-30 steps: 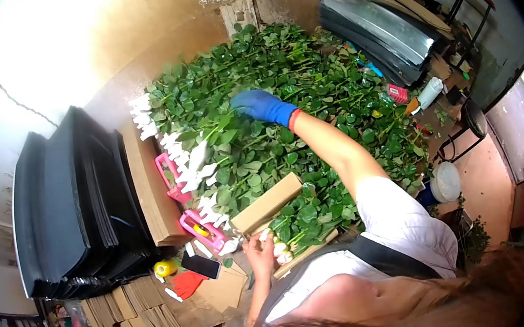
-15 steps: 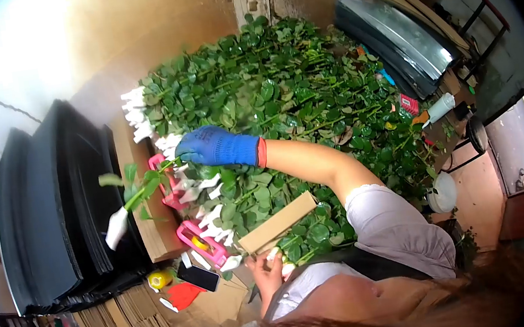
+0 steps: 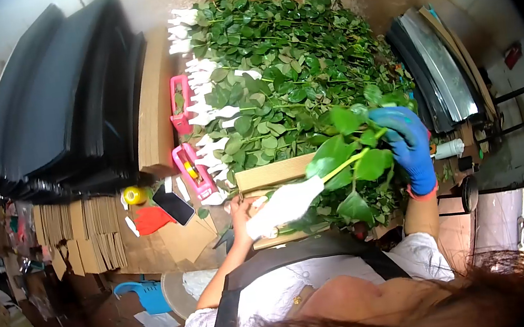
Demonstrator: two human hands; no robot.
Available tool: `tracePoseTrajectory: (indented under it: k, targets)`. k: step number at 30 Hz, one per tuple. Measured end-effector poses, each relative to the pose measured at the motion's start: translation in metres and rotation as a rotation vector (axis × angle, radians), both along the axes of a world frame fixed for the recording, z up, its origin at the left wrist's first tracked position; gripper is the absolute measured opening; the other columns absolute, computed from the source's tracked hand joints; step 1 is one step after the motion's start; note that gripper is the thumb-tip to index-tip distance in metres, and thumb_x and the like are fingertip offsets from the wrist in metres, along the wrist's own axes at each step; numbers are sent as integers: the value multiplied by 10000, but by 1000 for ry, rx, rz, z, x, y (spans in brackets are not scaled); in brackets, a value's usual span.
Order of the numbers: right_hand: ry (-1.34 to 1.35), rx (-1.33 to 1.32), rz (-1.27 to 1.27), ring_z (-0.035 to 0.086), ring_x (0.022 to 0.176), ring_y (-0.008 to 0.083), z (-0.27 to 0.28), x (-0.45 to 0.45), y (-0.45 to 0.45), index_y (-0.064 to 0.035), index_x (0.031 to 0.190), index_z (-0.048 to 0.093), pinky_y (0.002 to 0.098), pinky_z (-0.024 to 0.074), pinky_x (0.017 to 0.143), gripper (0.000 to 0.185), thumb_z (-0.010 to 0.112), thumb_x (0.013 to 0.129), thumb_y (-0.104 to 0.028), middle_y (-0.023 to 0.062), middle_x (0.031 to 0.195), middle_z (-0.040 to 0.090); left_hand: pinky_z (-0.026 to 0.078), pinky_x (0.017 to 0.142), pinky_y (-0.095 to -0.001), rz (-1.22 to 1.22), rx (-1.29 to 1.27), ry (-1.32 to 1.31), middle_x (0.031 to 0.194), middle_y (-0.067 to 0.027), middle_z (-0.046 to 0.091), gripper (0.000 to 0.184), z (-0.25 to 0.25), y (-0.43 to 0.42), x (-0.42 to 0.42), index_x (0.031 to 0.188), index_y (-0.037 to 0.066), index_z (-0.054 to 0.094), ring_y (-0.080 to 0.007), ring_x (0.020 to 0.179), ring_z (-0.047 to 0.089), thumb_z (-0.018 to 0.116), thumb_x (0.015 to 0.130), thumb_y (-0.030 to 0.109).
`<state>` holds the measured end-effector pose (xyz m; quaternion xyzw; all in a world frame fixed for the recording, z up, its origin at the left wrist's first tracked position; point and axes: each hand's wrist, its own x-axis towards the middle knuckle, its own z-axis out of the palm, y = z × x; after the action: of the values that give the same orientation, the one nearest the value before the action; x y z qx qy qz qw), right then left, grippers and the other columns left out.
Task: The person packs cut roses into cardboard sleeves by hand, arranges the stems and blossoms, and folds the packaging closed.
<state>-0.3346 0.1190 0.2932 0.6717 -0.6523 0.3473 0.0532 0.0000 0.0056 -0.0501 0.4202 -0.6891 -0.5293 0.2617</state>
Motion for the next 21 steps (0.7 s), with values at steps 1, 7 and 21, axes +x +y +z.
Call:
tracePoseTrajectory:
  k: [1,7,21]
  targets:
    - [-27,-27,-24,656,1028,310,1,3,14,-45,1055,695,406,491,912,237,563,972,-224,123,1097,712,407,1024,-422,6,38,-12,1284,-228,481,317,12,-1,0,1041,83,707,-371,1223,487,818,769,201]
    - [-95,-148,-5,655,991,301,9,23,63,-31,1040,686,408,501,880,316,534,1005,-306,154,1081,710,422,1009,-418,46,-110,-40,1303,-254,482,350,50,-1,-6,1039,42,703,-378,1190,513,814,793,265]
    - [-146,-165,4,648,991,318,-2,49,98,-17,1038,679,446,494,891,294,597,971,-292,172,1084,691,386,1028,-424,54,-141,13,1237,-262,523,333,28,-5,-7,1017,57,713,-361,1209,478,812,794,284]
